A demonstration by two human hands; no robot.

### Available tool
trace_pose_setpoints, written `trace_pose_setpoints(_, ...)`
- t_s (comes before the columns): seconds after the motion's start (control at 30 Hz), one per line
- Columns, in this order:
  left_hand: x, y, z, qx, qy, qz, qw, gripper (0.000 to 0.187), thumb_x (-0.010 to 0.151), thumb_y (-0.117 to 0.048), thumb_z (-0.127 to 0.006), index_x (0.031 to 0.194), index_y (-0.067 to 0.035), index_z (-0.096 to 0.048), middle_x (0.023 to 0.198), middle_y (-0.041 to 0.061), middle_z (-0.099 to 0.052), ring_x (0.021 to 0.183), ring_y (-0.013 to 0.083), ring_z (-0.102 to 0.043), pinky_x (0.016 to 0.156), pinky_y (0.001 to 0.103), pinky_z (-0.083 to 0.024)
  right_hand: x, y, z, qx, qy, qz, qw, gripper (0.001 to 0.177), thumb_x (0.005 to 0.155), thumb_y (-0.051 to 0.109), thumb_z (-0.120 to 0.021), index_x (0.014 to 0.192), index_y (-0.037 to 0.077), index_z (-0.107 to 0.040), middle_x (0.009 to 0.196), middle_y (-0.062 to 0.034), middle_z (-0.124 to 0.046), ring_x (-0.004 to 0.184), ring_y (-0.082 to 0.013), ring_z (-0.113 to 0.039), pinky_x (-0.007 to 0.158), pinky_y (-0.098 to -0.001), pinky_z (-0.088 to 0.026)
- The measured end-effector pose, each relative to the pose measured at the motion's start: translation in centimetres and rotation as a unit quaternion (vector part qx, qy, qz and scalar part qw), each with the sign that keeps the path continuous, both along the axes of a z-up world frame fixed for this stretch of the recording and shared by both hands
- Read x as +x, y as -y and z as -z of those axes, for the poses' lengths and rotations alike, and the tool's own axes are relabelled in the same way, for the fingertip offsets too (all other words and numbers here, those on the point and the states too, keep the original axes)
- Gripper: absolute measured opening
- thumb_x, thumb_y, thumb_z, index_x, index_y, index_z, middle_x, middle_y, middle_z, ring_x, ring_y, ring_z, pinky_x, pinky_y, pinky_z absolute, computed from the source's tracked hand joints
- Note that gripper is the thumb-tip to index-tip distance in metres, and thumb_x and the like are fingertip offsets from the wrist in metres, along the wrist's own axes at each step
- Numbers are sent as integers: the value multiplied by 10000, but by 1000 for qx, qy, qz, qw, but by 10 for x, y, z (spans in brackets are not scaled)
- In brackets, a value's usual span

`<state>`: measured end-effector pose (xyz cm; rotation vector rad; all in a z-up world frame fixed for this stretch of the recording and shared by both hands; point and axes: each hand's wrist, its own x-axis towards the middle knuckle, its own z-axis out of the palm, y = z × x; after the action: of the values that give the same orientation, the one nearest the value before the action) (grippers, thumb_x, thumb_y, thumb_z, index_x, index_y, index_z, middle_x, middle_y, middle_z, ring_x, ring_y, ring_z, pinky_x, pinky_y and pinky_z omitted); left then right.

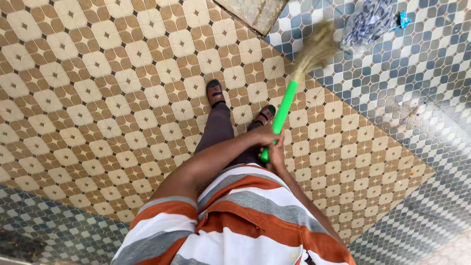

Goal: The person sweeps the floor using a broom, collecting debris and moving across the room.

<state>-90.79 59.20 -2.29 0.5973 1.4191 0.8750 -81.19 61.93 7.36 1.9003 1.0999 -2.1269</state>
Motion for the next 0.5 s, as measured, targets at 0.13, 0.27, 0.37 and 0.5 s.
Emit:
trace_pose_setpoints(0.13,-46,60,-9,-16,63,-96,993,277,863,-295,-663,984,-49,-704,913,155,-684,789,277,-710,752,429,-576,-49,24,-16,35,-7,-129,991,829,852,-19,-520,1572,227,-192,875,-125,-614,543,-187,-609,418,-351,-544)
trace_pose_setpoints(0.27,-100,66,25,-299,119,-157,934,559,983,-380,-655,1198,60,-386,917,261,-725,690,368,-739,612,426,-637,-105,22,19,-13,-53,-186,981,890,857,-16,-575,1615,272,-208,825,-113,-624,518,-165,-581,408,-315,-492)
trace_pose_setpoints(0.37,-120,63,31,-220,75,-177,956,441,895,-354,-704,1103,26,-625,864,158,-728,588,231,-710,453,379,-565,-128,30,46,-58,-71,-110,990,853,877,-1,-557,1610,263,-210,734,-99,-581,493,-160,-556,382,-314,-470)
trace_pose_setpoints(0.5,-140,38,12,-213,124,-53,968,366,832,-306,-691,1048,-16,-750,734,154,-708,448,229,-642,403,382,-520,-136,32,47,-27,-110,22,993,695,983,-18,-499,1622,-12,-227,819,-133,-594,558,-191,-602,404,-324,-478)
